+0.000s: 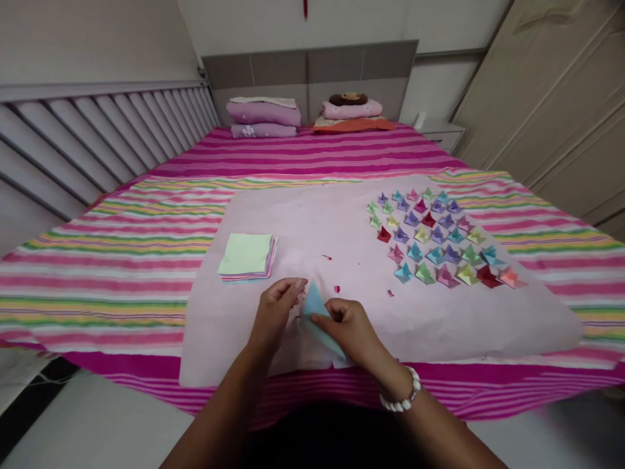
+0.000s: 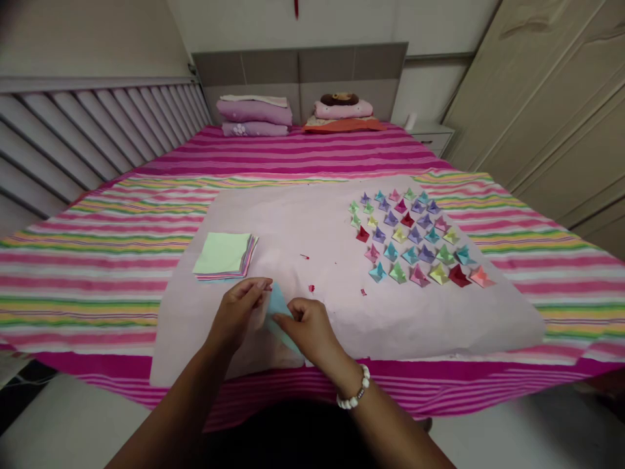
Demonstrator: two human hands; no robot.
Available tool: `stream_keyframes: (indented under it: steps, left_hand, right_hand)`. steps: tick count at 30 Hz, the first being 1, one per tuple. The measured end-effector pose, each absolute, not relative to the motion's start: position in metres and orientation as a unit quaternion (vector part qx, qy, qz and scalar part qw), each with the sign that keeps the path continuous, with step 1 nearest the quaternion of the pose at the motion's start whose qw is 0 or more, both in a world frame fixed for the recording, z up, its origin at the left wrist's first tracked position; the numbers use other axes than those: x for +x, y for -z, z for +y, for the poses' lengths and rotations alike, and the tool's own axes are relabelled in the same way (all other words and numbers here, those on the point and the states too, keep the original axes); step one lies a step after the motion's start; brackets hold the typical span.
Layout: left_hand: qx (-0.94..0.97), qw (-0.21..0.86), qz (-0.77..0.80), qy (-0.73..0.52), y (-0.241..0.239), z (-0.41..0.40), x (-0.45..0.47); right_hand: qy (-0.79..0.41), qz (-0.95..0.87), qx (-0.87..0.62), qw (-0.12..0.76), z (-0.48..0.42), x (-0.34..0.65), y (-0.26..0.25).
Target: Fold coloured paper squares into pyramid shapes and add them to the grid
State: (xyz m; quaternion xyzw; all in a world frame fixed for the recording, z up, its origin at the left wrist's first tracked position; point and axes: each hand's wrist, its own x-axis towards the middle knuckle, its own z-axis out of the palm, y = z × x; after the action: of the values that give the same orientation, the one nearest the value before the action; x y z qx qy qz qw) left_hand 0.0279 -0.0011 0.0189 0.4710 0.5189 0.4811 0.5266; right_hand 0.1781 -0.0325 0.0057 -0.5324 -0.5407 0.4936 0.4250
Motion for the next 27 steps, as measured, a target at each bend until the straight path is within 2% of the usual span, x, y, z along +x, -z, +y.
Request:
stream_keyframes:
  steps: [2,6,15,27]
  left_hand:
    - [0.497,0.518,0.537,-0.443,-0.018,-0.008,0.026]
    - [0.522,0.577,0.502,-0.378,-0.014,-0.021,0.024]
    - [0.440,0.702,0.403,-0.388,-0.013,-0.021,0.025]
    - [0.465,0.693,0.397,-0.383,-0.013,-0.023,0.024]
  right_hand:
    - [-0.476,-0.525,-0.537,0.458,-0.031,0.180,-0.004]
    - [-0.466,-0.513,-0.533,0.485,-0.031,0.179,-0.007]
    - [-0.604,-0.487,-0.414,0.476,-0.034,0.185,-0.021]
    - [-0.626,-0.472,-0.399,0.475,-0.033,0.188,-0.021]
